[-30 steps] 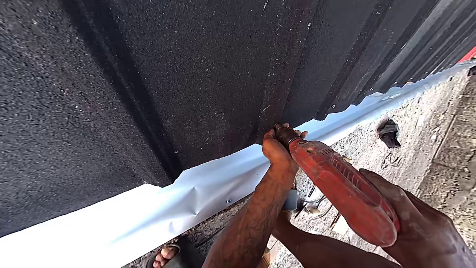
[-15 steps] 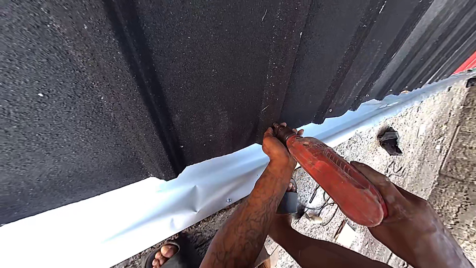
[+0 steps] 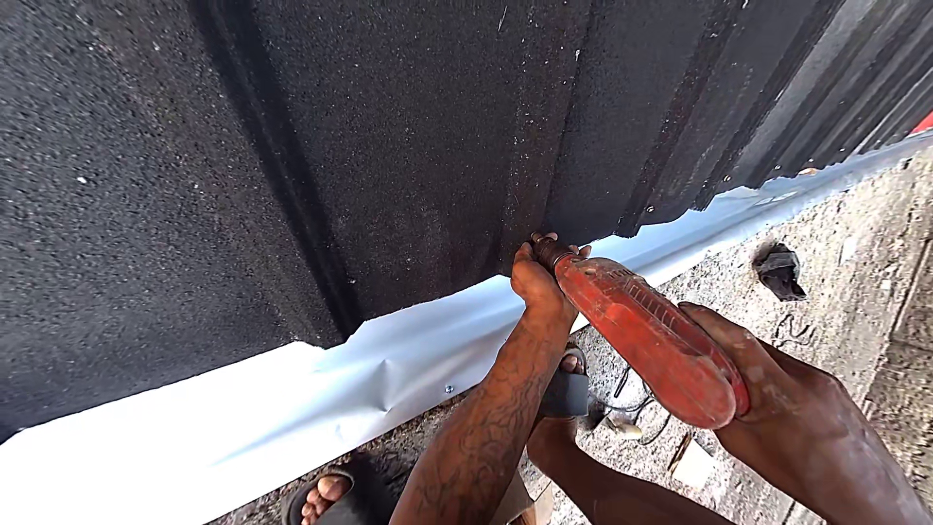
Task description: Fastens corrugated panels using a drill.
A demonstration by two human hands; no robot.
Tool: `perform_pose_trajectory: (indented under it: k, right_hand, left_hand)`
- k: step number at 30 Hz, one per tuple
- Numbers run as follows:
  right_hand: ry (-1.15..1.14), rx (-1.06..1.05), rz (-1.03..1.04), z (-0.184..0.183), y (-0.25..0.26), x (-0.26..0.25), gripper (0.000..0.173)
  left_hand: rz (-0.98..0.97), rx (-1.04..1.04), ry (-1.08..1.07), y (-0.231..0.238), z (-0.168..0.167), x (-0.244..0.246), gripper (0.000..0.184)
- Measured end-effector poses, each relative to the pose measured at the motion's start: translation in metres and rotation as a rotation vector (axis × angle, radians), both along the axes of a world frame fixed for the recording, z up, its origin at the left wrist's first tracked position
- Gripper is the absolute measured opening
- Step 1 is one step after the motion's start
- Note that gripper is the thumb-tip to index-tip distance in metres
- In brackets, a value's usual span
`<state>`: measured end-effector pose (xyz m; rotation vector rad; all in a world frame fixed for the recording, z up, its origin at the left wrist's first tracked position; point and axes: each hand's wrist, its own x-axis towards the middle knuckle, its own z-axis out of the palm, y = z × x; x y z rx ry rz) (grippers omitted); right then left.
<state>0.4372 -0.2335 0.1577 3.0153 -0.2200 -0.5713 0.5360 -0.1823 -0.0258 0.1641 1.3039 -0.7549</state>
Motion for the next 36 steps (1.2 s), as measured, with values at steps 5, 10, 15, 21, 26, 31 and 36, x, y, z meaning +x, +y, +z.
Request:
perform_pose_trajectory:
  k: [5, 10, 15, 21, 26, 31, 36]
  right_hand:
    - [0.004, -0.01, 0.035, 0.001, -0.002, 0.004, 0.057]
    - [-0.006, -0.001, 0.044, 0.001, -0.004, 0.005, 0.058]
    - [-0.025, 0.029, 0.046, -0.001, -0.007, 0.001, 0.058]
    - [-0.033, 0.013, 0.054, -0.002, -0.007, 0.0, 0.057]
    - [-0.017, -0.008, 0.086, 0.0, -0.007, 0.001, 0.056]
    - [-0.021, 0.022, 0.074, 0.001, -0.011, 0.002, 0.058]
    - [-0.042, 0.023, 0.059, -0.001, -0.01, -0.001, 0.056]
  left_hand:
    - [-0.003, 0.006, 0.0, -0.001, 0.0, 0.0, 0.042]
    - [0.004, 0.006, -0.051, -0.001, -0.001, -0.004, 0.043]
    - [0.023, 0.016, -0.067, -0.002, -0.001, -0.006, 0.038]
    - [-0.045, 0.144, -0.12, -0.002, -0.002, -0.027, 0.032]
    - [-0.134, 0.249, -0.105, 0.005, -0.011, -0.049, 0.021]
    - [-0.071, 0.294, -0.071, 0.009, -0.021, -0.054, 0.025]
    - [-0.093, 0.307, -0.125, 0.012, -0.04, -0.054, 0.025]
